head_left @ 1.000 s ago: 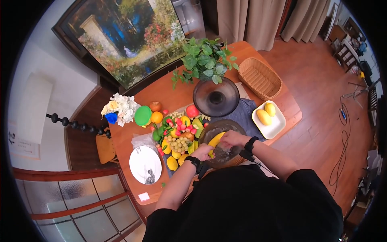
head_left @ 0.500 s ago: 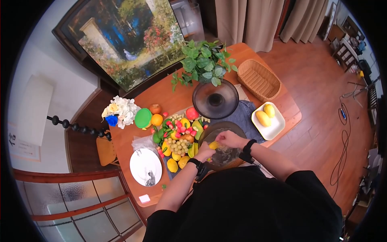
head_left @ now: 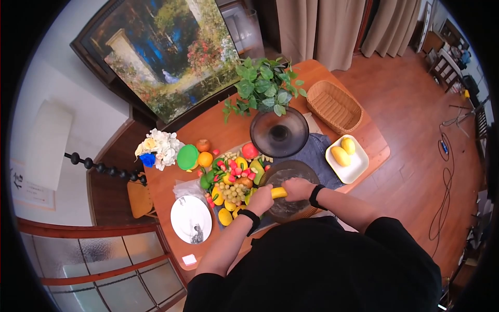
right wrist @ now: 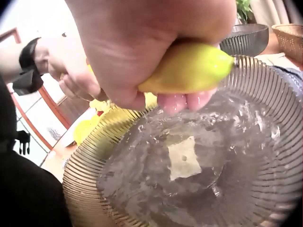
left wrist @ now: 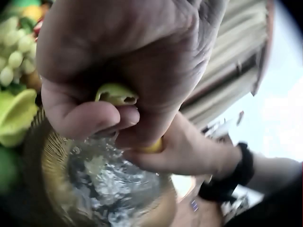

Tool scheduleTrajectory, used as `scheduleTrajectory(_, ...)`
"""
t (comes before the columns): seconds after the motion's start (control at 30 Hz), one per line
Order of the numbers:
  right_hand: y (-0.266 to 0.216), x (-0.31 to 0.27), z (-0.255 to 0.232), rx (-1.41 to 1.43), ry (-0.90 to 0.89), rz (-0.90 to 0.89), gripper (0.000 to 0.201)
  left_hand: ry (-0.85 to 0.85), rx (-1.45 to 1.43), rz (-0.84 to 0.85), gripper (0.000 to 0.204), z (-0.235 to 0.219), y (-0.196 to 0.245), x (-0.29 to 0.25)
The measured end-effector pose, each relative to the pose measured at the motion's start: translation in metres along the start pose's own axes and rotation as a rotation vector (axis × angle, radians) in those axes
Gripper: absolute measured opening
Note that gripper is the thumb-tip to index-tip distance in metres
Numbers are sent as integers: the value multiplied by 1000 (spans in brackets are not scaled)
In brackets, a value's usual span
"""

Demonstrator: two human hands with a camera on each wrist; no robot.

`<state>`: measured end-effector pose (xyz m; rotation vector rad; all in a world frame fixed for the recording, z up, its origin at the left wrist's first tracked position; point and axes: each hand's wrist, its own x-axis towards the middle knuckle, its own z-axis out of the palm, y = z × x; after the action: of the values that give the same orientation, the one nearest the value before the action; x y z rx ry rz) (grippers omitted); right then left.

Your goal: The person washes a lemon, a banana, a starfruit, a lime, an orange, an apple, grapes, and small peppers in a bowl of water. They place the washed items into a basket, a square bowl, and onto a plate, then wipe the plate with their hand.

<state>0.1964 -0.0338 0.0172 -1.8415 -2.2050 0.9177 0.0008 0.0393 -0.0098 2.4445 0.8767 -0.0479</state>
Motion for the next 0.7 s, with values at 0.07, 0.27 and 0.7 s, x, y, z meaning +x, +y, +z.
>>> scheduleTrajectory(0.07, 4, 8, -1, 302, -196, 72, 20, 50, 96, 10, 25, -5, 2, -2)
scheduleTrajectory(0.27, 12, 8, 1, 991, -457, 274, 19, 218, 350, 210, 24, -25, 17, -9)
scheduleTrajectory(0.7, -7, -12, -3, -386, 314, -247, 8, -615, -1109, -394, 20, -30, 13, 10)
